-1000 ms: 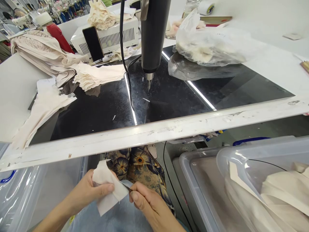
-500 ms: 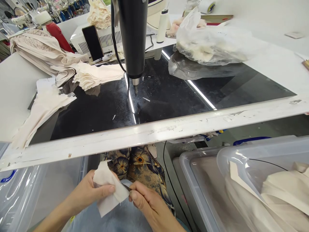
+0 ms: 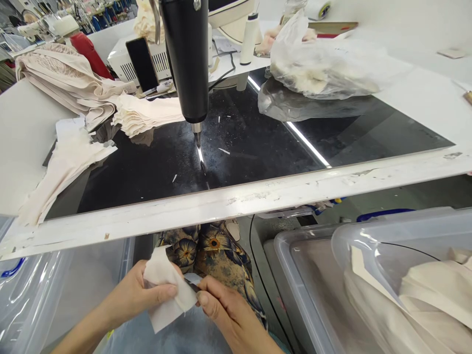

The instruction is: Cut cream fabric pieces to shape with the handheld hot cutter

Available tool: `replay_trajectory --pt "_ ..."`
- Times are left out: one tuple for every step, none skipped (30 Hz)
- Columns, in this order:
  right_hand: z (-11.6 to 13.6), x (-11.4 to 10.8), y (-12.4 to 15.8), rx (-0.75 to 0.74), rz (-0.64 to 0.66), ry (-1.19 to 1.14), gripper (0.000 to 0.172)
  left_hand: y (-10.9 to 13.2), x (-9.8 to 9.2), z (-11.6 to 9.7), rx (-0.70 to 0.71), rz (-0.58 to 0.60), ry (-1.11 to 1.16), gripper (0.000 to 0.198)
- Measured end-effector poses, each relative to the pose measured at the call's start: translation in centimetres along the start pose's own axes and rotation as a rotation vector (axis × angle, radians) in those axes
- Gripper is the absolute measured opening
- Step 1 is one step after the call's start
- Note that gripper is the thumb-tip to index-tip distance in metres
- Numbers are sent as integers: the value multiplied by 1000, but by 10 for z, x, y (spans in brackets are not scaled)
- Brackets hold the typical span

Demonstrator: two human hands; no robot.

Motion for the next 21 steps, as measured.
replay_trajectory --pt "0 0 0 -4 0 -2 52 0 0 0 0 -1 0 52" --pt "0 -1 0 -8 3 -5 52 0 0 1 0 -2 -1 52" --pt "-1 -1 0 -10 1 -7 53 0 0 1 1 -2 -2 52" --pt "-2 -1 0 -9 -3 -10 54 0 0 2 1 -2 -3 52" --pt "-3 -2 1 -3 -8 -13 55 0 0 3 0 -1 -5 52" --pt "-4 -2 2 9 -17 -17 56 0 0 3 -1 1 -6 51" --pt "-6 -2 2 29 -33 -26 57 0 0 4 -2 4 -9 51" --pt "-8 -4 3 53 -59 -41 57 0 0 5 -2 7 -12 51" --pt "-11 -5 4 80 -98 -61 57 -1 1 6 -1 13 -17 51" --pt "-14 -8 5 101 -148 -83 57 -1 1 7 0 19 -20 51" --pt "-16 -12 5 111 -202 -102 57 -1 2 8 -1 30 -22 52" --pt "-18 -16 5 108 -246 -112 58 -1 3 9 -4 44 -23 53" --pt "-20 -19 4 91 -276 -111 59 -1 3 10 -8 62 -26 54" --pt "-21 -21 2 62 -290 -97 61 0 4 12 -13 81 -28 56" --pt "-23 -23 -1 30 -290 -69 61 1 4 13 -15 99 -35 58" --pt "-24 -23 -5 2 -278 -29 60 3 3 14 -13 115 -47 61" --pt "-26 -22 -9 -22 -250 15 60 4 2 14 -6 125 -68 64" --pt "-29 -18 -15 -41 -211 55 60 5 1 15 3 128 -92 68" --pt "-32 -14 -22 -53 -159 94 61 6 -1 16 8 124 -116 71" --pt "-36 -9 -30 -59 -107 134 62 7 -3 17 9 118 -135 73" --pt "-41 -4 -37 -64 -63 168 63 7 -5 18 9 111 -145 76"
Point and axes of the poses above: each hand's wrist, its own y-axis away from the middle knuckle, its own x-axis out of the palm, z = x × y, the point moved 5 cm from there along -y, towards the middle knuckle, and after that the axes turned 1 degree about -x, right-handed, at the moved point
